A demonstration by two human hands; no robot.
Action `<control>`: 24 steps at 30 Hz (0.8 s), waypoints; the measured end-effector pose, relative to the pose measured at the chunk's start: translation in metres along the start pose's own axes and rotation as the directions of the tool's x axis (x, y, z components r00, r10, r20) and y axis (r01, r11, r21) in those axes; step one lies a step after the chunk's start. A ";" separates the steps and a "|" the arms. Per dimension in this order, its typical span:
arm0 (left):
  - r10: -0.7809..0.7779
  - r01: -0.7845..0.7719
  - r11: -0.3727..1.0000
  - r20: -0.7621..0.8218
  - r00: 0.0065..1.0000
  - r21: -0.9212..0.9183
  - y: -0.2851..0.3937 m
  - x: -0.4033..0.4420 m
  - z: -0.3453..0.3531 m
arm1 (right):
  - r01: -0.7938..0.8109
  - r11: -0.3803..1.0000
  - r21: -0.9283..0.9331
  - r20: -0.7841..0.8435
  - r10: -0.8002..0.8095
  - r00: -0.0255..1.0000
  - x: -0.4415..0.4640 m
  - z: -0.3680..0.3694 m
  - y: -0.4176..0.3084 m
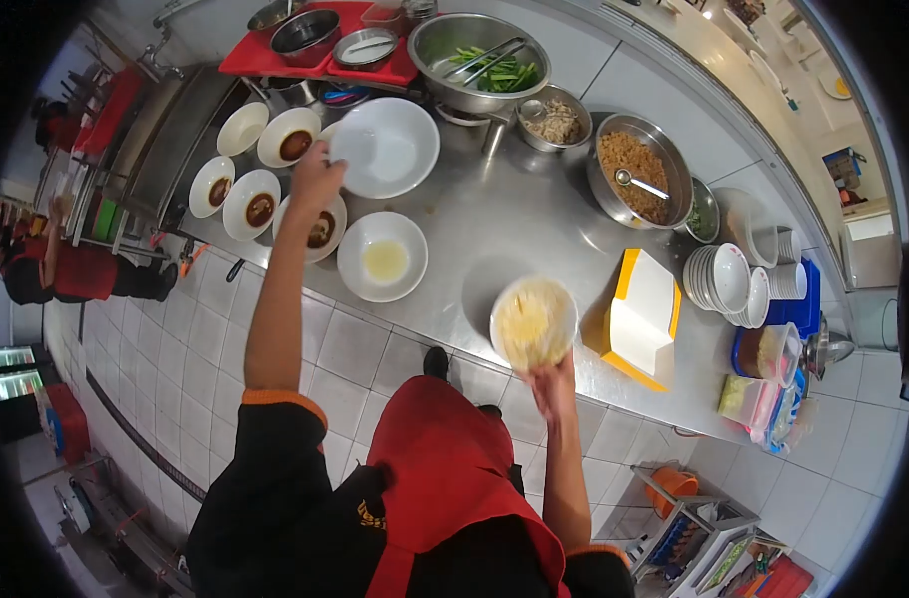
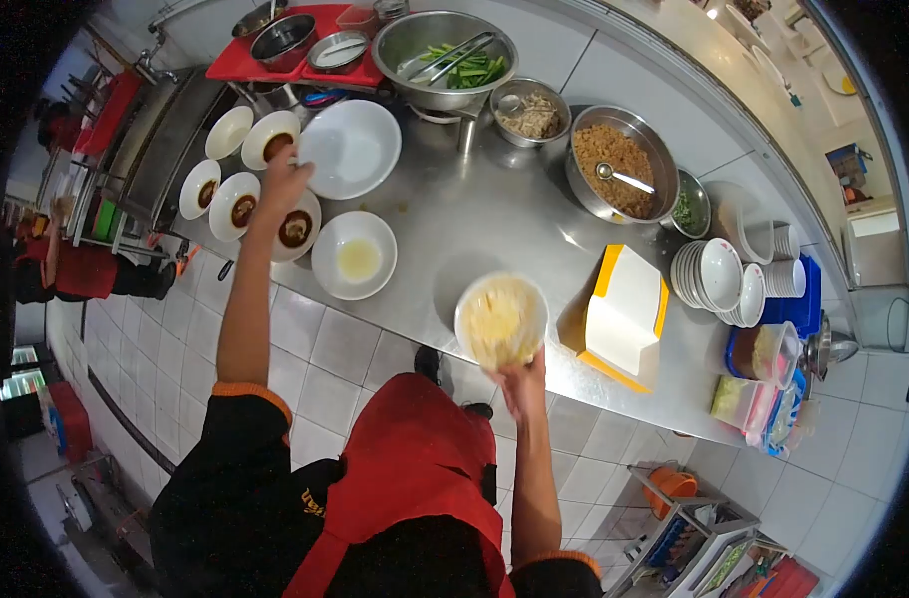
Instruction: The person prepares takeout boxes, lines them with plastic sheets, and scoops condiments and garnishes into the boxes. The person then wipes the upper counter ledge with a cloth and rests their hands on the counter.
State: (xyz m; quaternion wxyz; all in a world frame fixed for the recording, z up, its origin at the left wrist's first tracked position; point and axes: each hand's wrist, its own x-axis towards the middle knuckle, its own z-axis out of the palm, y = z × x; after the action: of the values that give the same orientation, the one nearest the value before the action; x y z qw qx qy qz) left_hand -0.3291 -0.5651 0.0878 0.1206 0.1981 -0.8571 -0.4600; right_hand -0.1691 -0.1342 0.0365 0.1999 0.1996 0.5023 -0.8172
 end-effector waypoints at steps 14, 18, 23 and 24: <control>-0.400 0.351 0.899 -0.163 0.902 -0.263 -0.041 -0.236 -0.129 | -0.266 0.948 -0.174 0.236 0.303 0.923 0.025 0.059 0.024; -0.538 0.464 0.821 -0.175 0.825 -0.333 -0.057 -0.299 -0.123 | -0.403 0.872 -0.277 0.235 0.468 0.852 0.003 0.093 0.058; -0.623 0.525 0.757 -0.189 0.759 -0.389 -0.075 -0.348 -0.108 | -0.453 0.860 -0.234 0.338 0.509 0.792 0.009 0.126 0.109; -0.629 0.531 0.754 -0.190 0.754 -0.388 -0.080 -0.356 -0.105 | -0.455 0.871 -0.185 0.348 0.491 0.798 0.012 0.129 0.117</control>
State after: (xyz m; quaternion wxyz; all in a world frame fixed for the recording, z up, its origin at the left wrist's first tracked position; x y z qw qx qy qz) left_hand 0.0478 -0.5226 0.0698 0.1319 0.5050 -0.6381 -0.5660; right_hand -0.1339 -0.3007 -0.0026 0.5011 0.1453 0.4242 -0.7402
